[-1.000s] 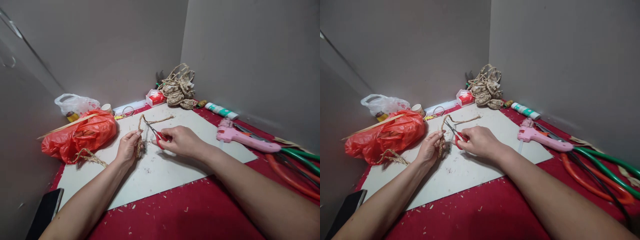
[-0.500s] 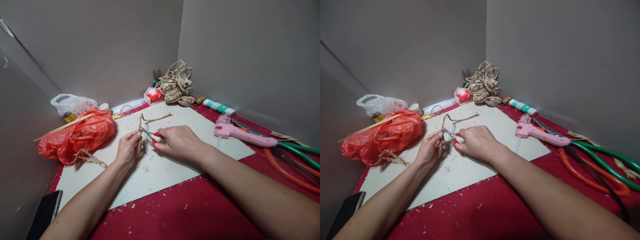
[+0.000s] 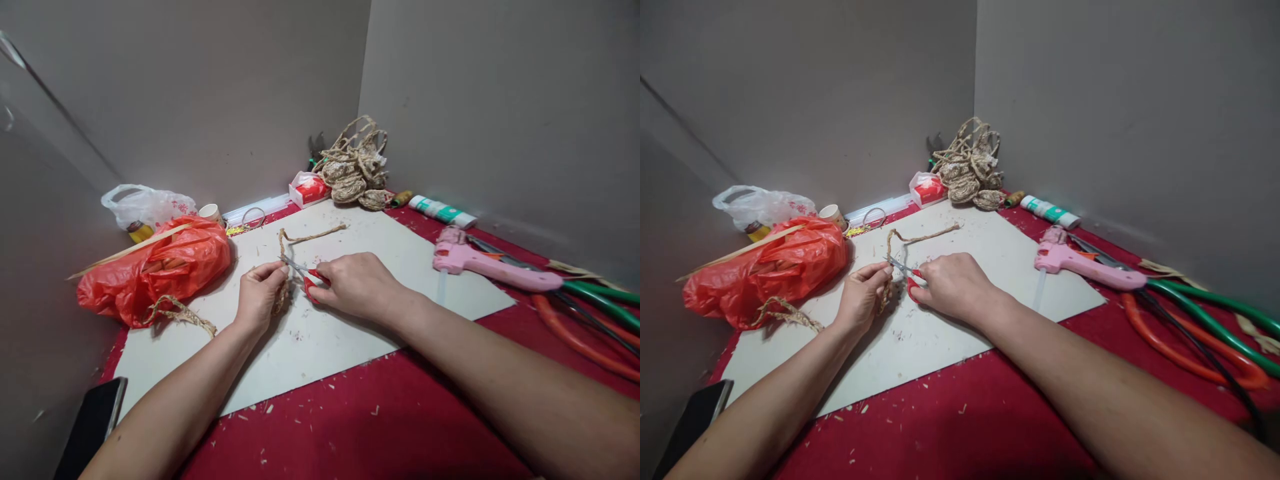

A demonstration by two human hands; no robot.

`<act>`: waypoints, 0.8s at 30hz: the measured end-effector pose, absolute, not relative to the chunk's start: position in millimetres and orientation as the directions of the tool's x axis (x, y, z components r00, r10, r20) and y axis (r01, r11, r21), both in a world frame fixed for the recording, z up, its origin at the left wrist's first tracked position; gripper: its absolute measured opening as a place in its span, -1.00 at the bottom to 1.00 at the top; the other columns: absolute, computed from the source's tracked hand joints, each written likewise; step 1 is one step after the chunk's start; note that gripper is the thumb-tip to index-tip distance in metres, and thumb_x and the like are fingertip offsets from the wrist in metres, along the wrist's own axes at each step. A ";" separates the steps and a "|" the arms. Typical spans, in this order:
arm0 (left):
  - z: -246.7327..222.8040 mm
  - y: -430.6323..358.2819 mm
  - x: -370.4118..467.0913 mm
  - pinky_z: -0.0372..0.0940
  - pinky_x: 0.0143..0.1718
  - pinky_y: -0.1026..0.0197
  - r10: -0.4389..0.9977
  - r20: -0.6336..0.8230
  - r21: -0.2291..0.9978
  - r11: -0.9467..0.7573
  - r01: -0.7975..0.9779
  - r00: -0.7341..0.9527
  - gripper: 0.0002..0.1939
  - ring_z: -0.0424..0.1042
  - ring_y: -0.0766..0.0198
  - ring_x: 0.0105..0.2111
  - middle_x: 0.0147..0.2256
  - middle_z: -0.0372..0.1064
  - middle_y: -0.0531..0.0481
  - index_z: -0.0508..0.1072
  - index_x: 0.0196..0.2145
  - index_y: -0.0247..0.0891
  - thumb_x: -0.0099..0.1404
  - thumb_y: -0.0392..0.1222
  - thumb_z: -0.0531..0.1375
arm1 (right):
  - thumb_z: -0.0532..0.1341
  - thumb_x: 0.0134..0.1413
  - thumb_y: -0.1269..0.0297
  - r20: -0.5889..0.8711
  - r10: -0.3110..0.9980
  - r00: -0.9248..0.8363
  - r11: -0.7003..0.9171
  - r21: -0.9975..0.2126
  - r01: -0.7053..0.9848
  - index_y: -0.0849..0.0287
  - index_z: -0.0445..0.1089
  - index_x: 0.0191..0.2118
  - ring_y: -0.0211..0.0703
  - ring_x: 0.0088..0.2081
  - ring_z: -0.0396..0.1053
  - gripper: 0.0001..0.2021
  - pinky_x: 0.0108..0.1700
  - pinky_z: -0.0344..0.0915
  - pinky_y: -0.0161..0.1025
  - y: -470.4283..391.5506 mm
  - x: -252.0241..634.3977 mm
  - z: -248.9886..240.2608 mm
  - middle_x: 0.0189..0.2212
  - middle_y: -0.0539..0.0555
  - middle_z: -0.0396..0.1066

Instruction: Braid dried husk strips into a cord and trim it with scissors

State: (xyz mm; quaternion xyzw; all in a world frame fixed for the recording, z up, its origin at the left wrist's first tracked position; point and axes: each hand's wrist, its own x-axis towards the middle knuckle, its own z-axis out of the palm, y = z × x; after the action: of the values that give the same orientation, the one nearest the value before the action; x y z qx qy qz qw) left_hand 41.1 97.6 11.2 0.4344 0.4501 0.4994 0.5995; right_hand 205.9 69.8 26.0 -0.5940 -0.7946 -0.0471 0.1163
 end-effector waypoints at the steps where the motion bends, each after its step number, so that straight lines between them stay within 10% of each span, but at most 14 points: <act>1: 11.4 97.6 41.1 0.00 -0.68 0.40 0.989 -0.112 0.970 0.129 -0.205 0.095 -0.68 0.12 0.52 -0.73 -0.69 0.25 0.16 0.47 -0.38 -0.38 -0.09 -0.15 0.37 | 0.07 0.04 0.07 0.232 0.936 -0.266 0.287 -0.063 0.956 0.17 0.49 -0.45 -0.20 -0.52 0.31 -0.66 -0.50 -0.20 -0.26 69.9 205.0 25.9 -0.53 0.11 0.49; 24: 12.3 101.1 35.0 0.18 -0.60 0.37 0.990 -0.075 0.938 0.110 -0.328 0.118 -0.53 0.28 0.44 -0.65 -0.55 0.36 0.07 0.35 -0.16 -0.32 -0.02 -0.13 0.35 | 0.10 -0.03 0.16 0.264 0.953 -0.147 0.241 -0.368 0.898 0.16 0.33 -0.62 -0.31 -0.63 0.07 -0.74 -0.51 -0.16 -0.28 74.8 213.7 26.4 -0.68 -0.01 0.30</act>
State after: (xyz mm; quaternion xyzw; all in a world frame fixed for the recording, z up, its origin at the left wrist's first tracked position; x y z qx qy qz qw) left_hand 35.0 101.1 12.3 0.4092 0.4046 0.5266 0.6257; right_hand 213.7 74.8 26.4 -0.6131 -0.7550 0.0612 0.2245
